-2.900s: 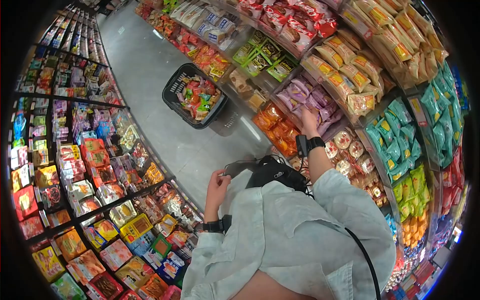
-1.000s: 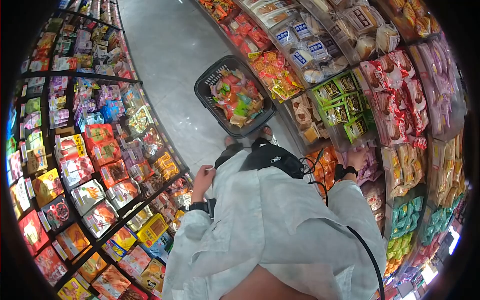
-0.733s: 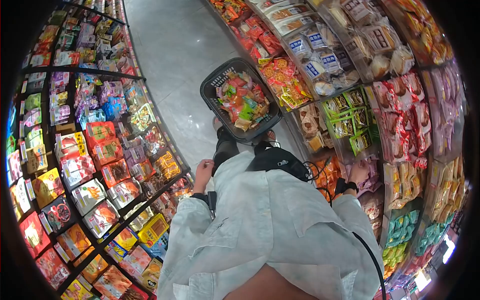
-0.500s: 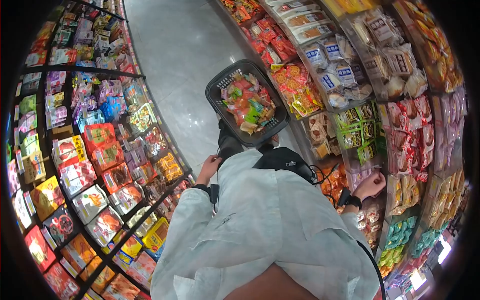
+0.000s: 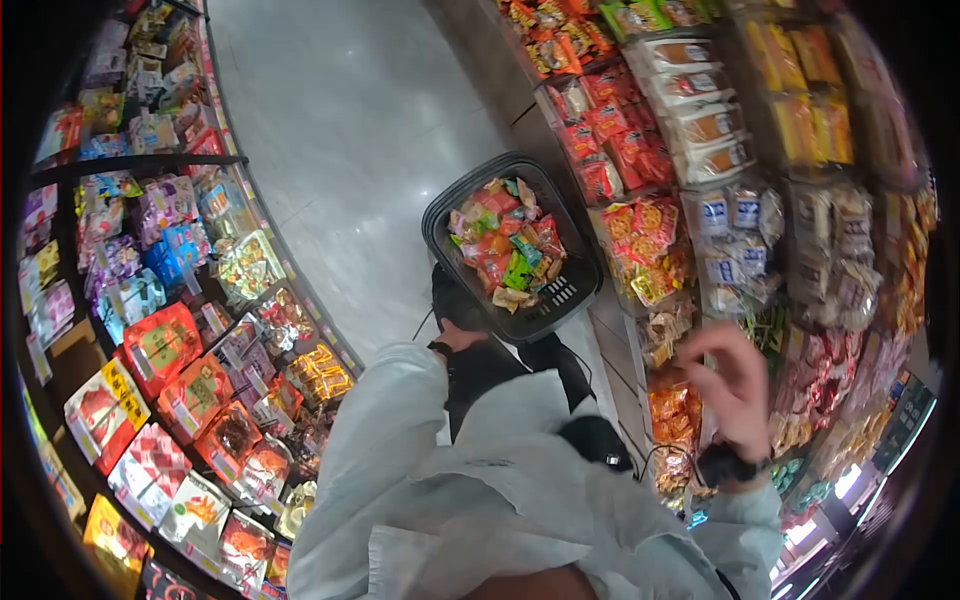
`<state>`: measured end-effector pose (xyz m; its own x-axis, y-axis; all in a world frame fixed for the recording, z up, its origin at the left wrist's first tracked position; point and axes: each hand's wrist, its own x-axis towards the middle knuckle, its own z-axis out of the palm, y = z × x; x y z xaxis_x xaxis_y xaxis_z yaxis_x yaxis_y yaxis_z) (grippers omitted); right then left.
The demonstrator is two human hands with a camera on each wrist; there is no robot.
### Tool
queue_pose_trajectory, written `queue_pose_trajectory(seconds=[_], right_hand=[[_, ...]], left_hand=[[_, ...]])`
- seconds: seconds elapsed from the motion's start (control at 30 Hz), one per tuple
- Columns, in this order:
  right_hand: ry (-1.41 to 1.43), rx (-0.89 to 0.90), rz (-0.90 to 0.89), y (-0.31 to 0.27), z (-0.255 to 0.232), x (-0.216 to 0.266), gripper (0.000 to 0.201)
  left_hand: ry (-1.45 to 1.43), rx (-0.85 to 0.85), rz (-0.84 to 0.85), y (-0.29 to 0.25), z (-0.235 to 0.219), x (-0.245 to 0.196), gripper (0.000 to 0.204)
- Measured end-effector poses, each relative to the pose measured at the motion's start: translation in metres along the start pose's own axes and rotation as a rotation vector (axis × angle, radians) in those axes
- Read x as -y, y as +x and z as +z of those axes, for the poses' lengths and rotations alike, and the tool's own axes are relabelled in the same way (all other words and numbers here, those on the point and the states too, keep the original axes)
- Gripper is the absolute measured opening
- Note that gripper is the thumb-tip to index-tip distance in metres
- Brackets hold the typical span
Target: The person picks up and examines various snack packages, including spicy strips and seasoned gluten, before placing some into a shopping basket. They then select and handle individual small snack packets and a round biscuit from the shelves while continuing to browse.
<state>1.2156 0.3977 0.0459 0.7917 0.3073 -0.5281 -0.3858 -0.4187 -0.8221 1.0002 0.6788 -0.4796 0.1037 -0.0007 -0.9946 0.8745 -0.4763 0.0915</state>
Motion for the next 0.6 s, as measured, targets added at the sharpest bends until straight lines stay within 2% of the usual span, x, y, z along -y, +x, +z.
queue_pose_trajectory(seconds=[0.03,0.07,0.1,0.17,0.23,0.27,0.3,0.37,0.4,0.5,0.53,0.6], right_hand=[[0.035,0.075,-0.016,0.048,0.025,-0.025,0.021],[0.128,0.154,0.034,0.095,0.049,-0.054,0.018],[0.04,0.243,0.091,0.139,0.067,-0.107,0.016],[-0.038,0.25,0.164,0.208,0.108,-0.21,0.018],[-0.032,0.322,0.171,0.268,0.141,-0.323,0.022],[-0.127,0.272,0.17,0.297,0.158,-0.391,0.027],[-0.225,0.223,0.171,0.321,0.166,-0.438,0.032],[-0.59,0.169,0.233,0.364,0.174,-0.472,0.047],[-0.732,0.114,0.215,0.384,0.177,-0.5,0.064],[-0.746,-0.079,0.244,0.43,0.189,-0.534,0.082],[-0.696,-0.043,0.211,0.443,0.191,-0.549,0.098],[-0.744,-0.059,0.202,0.461,0.199,-0.55,0.104]], left_hand=[[0.083,-0.093,-0.06,0.01,0.005,-0.01,0.146],[0.054,-0.202,-0.165,-0.002,0.005,-0.024,0.142],[0.057,-0.215,-0.191,-0.008,0.004,-0.027,0.139],[0.051,-0.259,-0.25,-0.01,0.003,-0.024,0.134],[0.032,-0.288,-0.223,-0.014,0.006,-0.006,0.126],[0.042,-0.307,-0.221,-0.01,0.003,-0.006,0.123],[0.048,-0.321,-0.22,-0.009,0.007,-0.009,0.12],[0.19,-0.645,-0.126,-0.022,0.027,-0.018,0.102],[0.264,-0.81,-0.061,-0.02,0.028,-0.024,0.093],[0.125,-0.852,0.024,0.007,0.017,-0.022,0.067],[0.135,-0.887,0.048,0.008,0.015,-0.022,0.055],[0.175,-0.889,0.047,0.013,0.016,-0.018,0.058]])
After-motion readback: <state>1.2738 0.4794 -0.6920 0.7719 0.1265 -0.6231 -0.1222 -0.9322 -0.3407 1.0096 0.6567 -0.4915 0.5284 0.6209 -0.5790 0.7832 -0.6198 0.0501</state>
